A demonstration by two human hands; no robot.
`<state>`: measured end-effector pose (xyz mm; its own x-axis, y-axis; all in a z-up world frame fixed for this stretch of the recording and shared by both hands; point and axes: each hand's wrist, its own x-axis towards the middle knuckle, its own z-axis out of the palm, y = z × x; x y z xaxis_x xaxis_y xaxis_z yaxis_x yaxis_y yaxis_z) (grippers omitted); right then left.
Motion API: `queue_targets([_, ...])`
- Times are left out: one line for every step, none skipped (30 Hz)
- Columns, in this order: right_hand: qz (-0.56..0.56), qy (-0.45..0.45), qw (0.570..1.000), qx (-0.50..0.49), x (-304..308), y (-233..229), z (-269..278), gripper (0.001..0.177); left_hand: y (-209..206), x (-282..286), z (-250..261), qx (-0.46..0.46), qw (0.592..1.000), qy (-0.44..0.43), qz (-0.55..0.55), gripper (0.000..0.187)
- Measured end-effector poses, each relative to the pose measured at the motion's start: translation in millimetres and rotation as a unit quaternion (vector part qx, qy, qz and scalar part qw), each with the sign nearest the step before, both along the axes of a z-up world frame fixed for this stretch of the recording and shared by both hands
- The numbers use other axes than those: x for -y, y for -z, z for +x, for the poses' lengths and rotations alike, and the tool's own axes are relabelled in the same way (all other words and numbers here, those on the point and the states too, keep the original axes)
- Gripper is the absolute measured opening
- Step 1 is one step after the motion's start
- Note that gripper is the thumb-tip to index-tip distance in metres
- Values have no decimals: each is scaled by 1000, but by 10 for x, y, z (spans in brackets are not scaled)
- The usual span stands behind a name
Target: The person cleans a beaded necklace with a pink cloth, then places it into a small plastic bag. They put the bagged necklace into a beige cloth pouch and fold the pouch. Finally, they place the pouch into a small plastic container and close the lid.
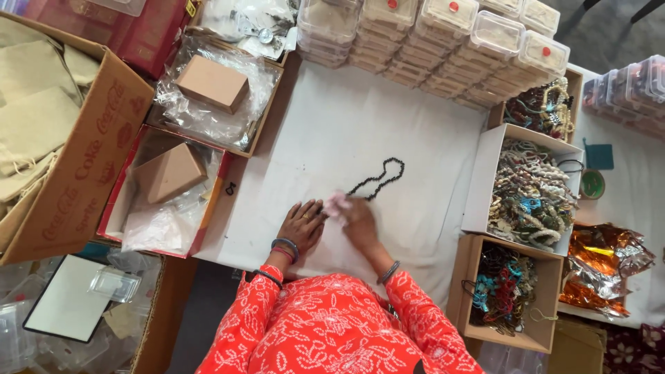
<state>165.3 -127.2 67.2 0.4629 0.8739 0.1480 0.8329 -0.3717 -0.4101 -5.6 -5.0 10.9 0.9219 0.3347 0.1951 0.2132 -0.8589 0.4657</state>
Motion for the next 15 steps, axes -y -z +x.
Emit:
queue_targets([1, 1, 1000, 0, -16, 10, 143, 49, -10, -1, 5, 0, 1000, 1, 1, 28])
queue_targets([3, 87, 996, 14, -6, 22, 269, 52, -18, 16, -2, 21, 1000, -3, 10, 32])
queue_targets([5, 173, 985, 29, 7, 35, 397, 55, -26, 34, -8, 41, 999, -7, 19, 36])
queue_targets([5, 177, 984, 30, 45, 166, 398, 55, -33, 29, -5, 43, 999, -2, 19, 36])
queue_targets([20, 165, 986, 32, 85, 293, 400, 54, -44, 25, -2, 39, 999, -2, 21, 35])
queue_targets([36, 152, 987, 35, 114, 419, 413, 54, -57, 10, 13, 36, 999, -2, 24, 34])
queue_targets([37, 157, 986, 37, 148, 413, 440, 54, -55, 10, 15, 38, 999, 3, 25, 34])
queue_targets([62, 110, 992, 23, 161, 409, 478, 55, -53, 3, 21, 36, 999, 0, 23, 33])
queue_targets([86, 63, 994, 8, 172, 408, 514, 56, -47, -8, 24, 34, 999, -3, 21, 32])
queue_targets([86, 62, 994, 8, 244, 439, 663, 56, -34, -2, 19, 34, 999, -4, 22, 32])
queue_targets([85, 103, 991, 8, 316, 473, 817, 57, -19, 5, 18, 39, 999, -3, 20, 32])
queue_targets([85, 148, 985, 4, 392, 517, 936, 58, -10, -1, -8, 42, 999, 1, 18, 32])
queue_targets([86, 151, 985, 2, 509, 547, 1045, 58, -8, -1, -16, 39, 999, 4, 20, 32])
queue_targets([66, 245, 967, 26, 635, 566, 1177, 56, -5, -10, 11, 43, 999, -4, 0, 28])
queue_targets([44, 336, 939, 49, 759, 586, 1305, 56, -1, -24, 37, 46, 999, -13, -20, 25])
